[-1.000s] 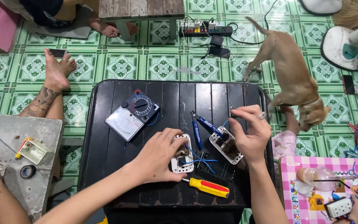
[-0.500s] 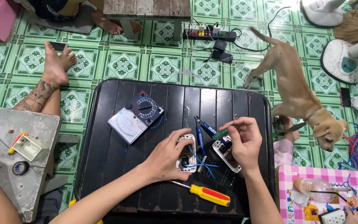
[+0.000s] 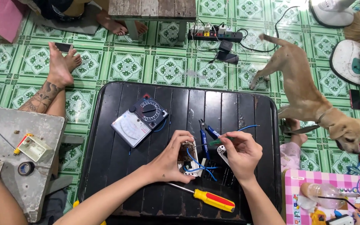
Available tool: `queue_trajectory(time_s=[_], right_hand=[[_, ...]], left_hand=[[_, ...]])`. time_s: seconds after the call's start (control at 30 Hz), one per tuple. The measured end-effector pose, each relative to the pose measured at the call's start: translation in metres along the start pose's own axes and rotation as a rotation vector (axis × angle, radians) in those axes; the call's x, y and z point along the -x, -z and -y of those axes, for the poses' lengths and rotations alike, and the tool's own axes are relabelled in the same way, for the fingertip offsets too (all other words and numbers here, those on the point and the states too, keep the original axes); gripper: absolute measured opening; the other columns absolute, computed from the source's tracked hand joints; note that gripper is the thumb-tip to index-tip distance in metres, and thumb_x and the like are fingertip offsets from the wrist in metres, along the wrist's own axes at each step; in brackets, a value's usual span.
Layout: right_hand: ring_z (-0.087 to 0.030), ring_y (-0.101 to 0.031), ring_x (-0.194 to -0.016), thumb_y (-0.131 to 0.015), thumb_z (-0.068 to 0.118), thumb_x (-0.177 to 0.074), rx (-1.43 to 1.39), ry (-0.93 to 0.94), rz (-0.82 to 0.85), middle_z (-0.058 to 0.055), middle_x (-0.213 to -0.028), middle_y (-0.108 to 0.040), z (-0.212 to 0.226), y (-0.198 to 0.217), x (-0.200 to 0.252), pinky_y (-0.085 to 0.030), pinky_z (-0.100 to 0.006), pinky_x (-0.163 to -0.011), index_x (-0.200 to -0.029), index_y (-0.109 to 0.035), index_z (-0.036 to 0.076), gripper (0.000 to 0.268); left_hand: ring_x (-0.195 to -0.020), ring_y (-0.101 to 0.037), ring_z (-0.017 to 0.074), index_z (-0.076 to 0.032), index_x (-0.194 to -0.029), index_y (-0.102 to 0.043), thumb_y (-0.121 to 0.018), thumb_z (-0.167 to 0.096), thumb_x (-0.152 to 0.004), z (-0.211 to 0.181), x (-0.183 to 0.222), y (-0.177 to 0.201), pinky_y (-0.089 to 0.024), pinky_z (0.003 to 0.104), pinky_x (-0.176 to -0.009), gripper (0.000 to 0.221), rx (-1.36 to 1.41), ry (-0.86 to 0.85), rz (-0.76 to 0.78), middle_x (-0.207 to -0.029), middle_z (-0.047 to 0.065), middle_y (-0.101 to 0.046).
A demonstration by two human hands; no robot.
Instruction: Wiring an electrical component by stripping wires and securing them into terminals using a screwdriver.
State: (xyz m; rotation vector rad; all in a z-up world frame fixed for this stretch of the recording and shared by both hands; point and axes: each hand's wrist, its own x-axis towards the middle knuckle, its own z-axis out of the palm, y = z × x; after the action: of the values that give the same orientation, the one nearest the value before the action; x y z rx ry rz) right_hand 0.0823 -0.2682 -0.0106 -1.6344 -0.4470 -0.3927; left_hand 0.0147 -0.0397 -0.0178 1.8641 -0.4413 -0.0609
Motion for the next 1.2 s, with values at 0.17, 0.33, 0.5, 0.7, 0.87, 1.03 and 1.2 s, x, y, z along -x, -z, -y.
queue_trajectory(time_s=[0.17,0.33,0.5,0.7,0.87,1.03,1.2], right_hand=[[-0.018,-0.074,-0.059,-0.080,-0.004,-0.085,0.000,-0.033,-0.010,-0.018,-0.073,-0.076,0.003,-0.006,0.003,-0.056,-0.027,-0.051,-0.094,-0.069,-0.006,0.014],[-0.018,-0.074,-0.059,-0.079,-0.004,-0.087,-0.007,-0.078,-0.044,-0.018,-0.072,-0.076,0.004,-0.012,0.006,-0.057,-0.027,-0.051,-0.094,-0.067,-0.007,0.014],[-0.019,-0.074,-0.055,-0.079,-0.004,-0.086,-0.016,-0.190,-0.048,-0.018,-0.066,-0.074,0.011,-0.012,0.002,-0.059,-0.028,-0.049,-0.090,-0.064,-0.008,0.017],[-0.019,-0.068,-0.039,-0.080,-0.006,-0.083,-0.121,-0.192,0.032,-0.016,-0.053,-0.068,0.011,-0.009,0.000,-0.055,-0.027,-0.040,-0.084,-0.061,-0.005,0.019],[-0.019,-0.068,-0.038,-0.078,-0.008,-0.082,-0.156,-0.175,0.115,-0.016,-0.050,-0.067,0.014,-0.009,-0.007,-0.055,-0.026,-0.041,-0.079,-0.066,-0.006,0.013],[-0.019,-0.070,-0.041,-0.076,-0.008,-0.082,-0.157,-0.086,0.158,-0.015,-0.055,-0.068,0.015,-0.008,-0.010,-0.056,-0.025,-0.042,-0.088,-0.075,-0.007,0.006],[-0.018,-0.070,-0.043,-0.072,-0.006,-0.087,-0.147,-0.025,0.155,-0.015,-0.058,-0.068,0.011,-0.007,-0.009,-0.057,-0.026,-0.044,-0.098,-0.076,-0.009,0.012]], left_hand=[[-0.125,-0.050,0.0410,-0.008,-0.128,-0.041,-0.092,-0.016,-0.056,-0.003,0.000,0.003,-0.042,0.054,-0.110,0.089,0.011,0.018,0.015,-0.132,0.017,-0.042],[-0.125,-0.050,0.0413,-0.009,-0.128,-0.042,-0.092,-0.018,-0.055,0.000,-0.001,0.003,-0.043,0.054,-0.111,0.089,0.021,0.007,0.000,-0.131,0.016,-0.042],[-0.126,-0.051,0.0415,-0.008,-0.129,-0.043,-0.094,-0.018,-0.053,0.004,0.001,0.001,-0.043,0.054,-0.111,0.092,0.012,0.016,0.001,-0.132,0.016,-0.043],[-0.125,-0.052,0.0420,-0.010,-0.126,-0.046,-0.094,-0.016,-0.053,0.001,-0.001,0.003,-0.044,0.054,-0.110,0.088,0.025,0.046,0.018,-0.130,0.015,-0.042],[-0.124,-0.052,0.0421,-0.010,-0.124,-0.047,-0.093,-0.016,-0.055,0.000,0.000,0.003,-0.044,0.053,-0.111,0.084,0.037,0.045,0.013,-0.130,0.015,-0.041],[-0.123,-0.052,0.0428,-0.010,-0.123,-0.046,-0.092,-0.016,-0.056,0.000,-0.001,0.004,-0.044,0.053,-0.111,0.082,0.044,0.033,0.007,-0.128,0.016,-0.041],[-0.122,-0.052,0.0438,-0.009,-0.122,-0.046,-0.092,-0.016,-0.056,-0.002,-0.001,0.004,-0.045,0.054,-0.110,0.080,0.048,0.018,0.009,-0.128,0.017,-0.041]])
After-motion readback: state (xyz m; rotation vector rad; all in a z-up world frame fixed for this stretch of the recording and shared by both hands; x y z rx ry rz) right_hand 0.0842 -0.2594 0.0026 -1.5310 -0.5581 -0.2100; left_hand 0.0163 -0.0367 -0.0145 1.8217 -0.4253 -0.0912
